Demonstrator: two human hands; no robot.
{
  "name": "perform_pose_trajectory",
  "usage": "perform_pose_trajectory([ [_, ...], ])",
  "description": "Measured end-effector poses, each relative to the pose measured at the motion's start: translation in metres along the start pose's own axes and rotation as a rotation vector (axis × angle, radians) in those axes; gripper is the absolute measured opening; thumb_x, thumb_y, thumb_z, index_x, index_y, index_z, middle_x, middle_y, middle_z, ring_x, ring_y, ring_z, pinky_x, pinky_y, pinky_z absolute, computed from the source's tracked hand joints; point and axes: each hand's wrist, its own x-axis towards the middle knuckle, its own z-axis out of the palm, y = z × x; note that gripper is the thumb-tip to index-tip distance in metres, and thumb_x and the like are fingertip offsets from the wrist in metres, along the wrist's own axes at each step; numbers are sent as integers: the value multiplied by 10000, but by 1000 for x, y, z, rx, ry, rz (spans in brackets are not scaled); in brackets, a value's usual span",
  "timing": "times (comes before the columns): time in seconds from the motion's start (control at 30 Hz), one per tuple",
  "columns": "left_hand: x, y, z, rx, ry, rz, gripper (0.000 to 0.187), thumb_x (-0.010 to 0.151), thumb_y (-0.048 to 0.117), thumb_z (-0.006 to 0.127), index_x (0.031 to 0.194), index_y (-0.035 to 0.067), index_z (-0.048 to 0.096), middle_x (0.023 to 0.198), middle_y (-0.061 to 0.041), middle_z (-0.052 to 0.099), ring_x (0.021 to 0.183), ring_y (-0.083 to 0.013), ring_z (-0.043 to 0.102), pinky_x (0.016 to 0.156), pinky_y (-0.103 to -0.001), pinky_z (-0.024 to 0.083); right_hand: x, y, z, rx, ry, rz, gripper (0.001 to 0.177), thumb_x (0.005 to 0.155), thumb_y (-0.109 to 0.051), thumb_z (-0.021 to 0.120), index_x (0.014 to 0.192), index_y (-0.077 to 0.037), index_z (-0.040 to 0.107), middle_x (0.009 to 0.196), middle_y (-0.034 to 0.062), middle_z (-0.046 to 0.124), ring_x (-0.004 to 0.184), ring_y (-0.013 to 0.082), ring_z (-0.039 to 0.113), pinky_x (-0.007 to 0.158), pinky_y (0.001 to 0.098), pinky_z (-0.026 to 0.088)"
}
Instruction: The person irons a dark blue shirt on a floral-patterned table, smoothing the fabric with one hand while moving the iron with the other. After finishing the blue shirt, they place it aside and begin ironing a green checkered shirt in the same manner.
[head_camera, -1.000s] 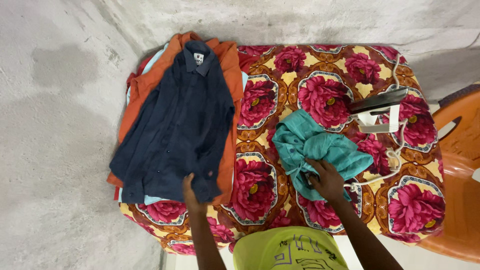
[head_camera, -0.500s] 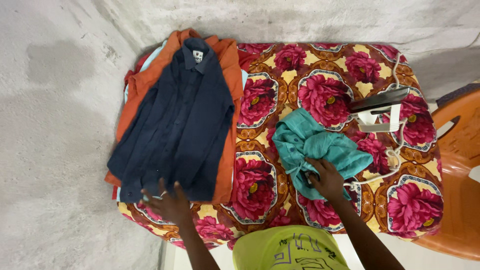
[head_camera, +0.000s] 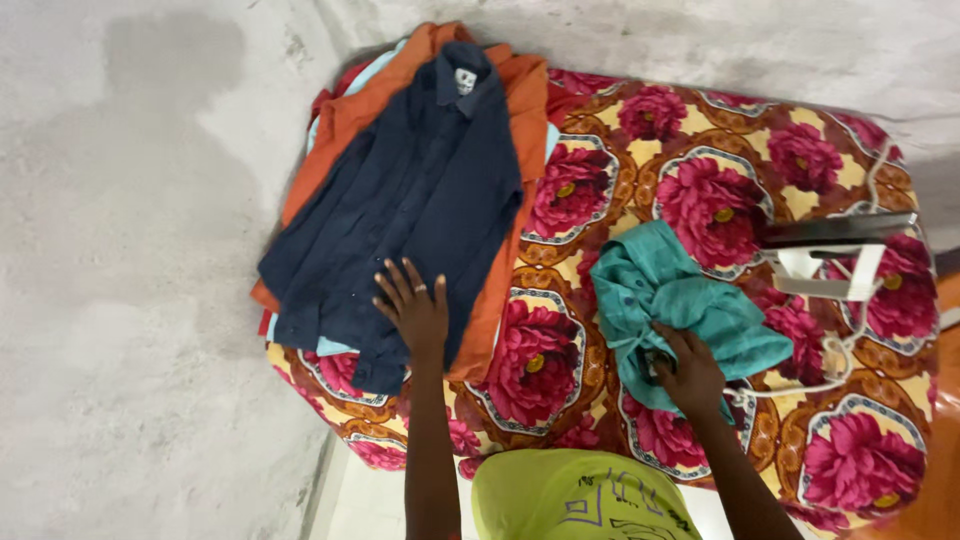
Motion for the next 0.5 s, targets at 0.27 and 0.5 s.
perform_pose_trajectory([
  [0.27, 98, -27, 35, -123, 25, 42, 603, 1089, 344, 480, 1608, 51, 387, 1742, -229, 197, 1621, -434, 146, 1271, -657, 147, -4, 1, 3, 30, 193, -170, 691, 904, -430, 698, 1489, -118, 503, 1353, 216, 569, 1199, 423, 566, 948, 534, 473],
  [0.5, 136, -40, 58, -6, -106, 48, 670, 1033, 514, 502, 1549, 89, 454, 1686, -176, 257, 1575, -429, 182, 1224, -680, 136, 1, -18, 9, -147, 268, -91, 628, 980, -523, 596, 1486, -160, 516, 1586, 186, 431, 1499, 398, 367, 1246, 677, 121],
])
